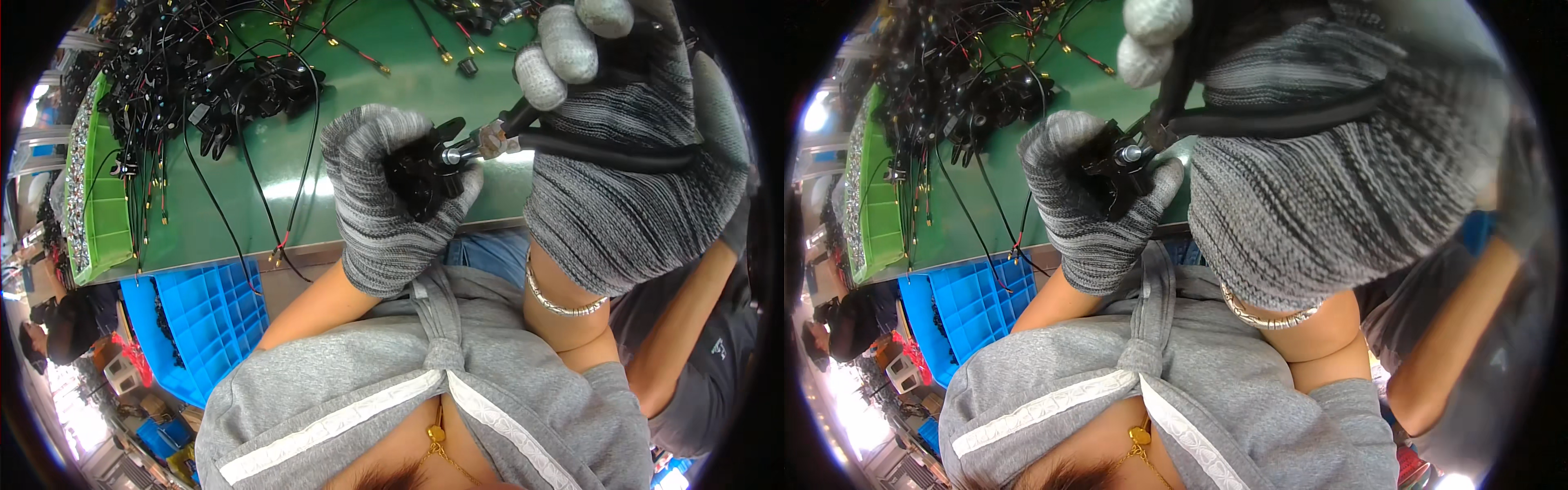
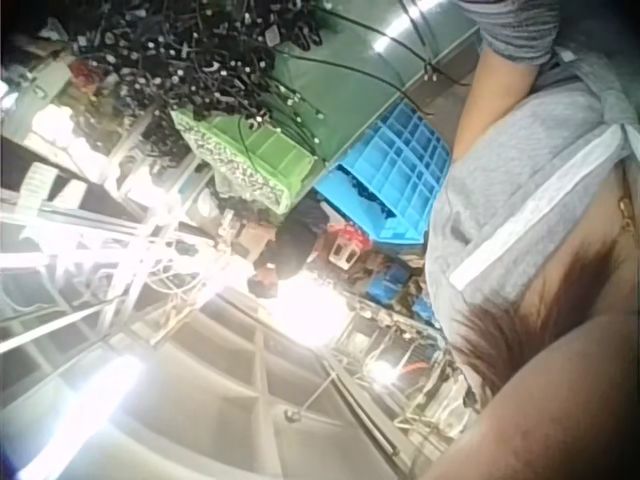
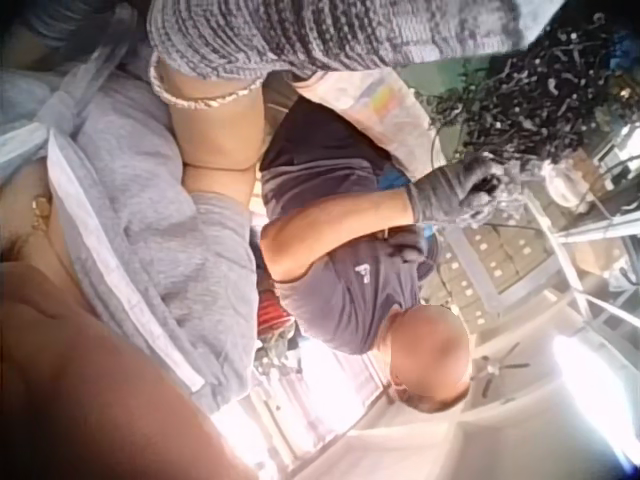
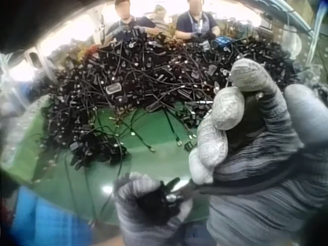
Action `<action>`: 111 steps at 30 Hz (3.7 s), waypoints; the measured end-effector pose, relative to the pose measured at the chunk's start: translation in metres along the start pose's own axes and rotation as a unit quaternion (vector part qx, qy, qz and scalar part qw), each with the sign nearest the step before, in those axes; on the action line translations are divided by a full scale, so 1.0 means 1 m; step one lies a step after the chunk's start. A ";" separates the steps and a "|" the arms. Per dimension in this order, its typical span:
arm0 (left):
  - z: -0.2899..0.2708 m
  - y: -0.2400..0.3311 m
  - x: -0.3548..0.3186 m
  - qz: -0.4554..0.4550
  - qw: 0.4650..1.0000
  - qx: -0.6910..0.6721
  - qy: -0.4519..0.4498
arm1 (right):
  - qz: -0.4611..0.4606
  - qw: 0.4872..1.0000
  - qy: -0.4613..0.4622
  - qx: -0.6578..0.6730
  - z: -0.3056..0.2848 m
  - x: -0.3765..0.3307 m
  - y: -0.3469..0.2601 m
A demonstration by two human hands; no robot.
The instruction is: The person assembles components by inserting metal pins and springs into black housings and securing them with retaining rings using pliers, and moves wire assemblies across the workbench by hand.
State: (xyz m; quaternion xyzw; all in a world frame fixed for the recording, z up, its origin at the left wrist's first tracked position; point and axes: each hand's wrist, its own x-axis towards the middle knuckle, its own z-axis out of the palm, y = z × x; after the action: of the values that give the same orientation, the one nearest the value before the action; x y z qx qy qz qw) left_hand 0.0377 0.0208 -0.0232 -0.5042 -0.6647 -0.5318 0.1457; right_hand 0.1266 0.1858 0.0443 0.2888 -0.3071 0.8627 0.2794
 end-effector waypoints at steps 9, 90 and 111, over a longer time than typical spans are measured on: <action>0.011 -0.010 0.001 -0.176 0.944 -0.255 -0.115 | 0.051 0.996 0.027 -0.071 0.013 0.000 -0.003; 0.008 -0.002 -0.012 -0.029 0.992 -0.103 0.066 | -0.086 0.955 0.049 -0.278 0.039 -0.034 0.016; 0.014 -0.001 -0.015 -0.022 0.937 -0.298 0.179 | -0.001 0.936 0.112 -0.334 0.107 -0.048 0.012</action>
State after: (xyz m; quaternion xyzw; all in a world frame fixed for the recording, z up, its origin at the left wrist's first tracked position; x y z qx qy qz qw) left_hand 0.0483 0.0245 -0.0406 -0.4066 -0.4494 -0.7899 0.0934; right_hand 0.1855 0.0892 0.0767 0.0803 -0.5441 0.7365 0.3937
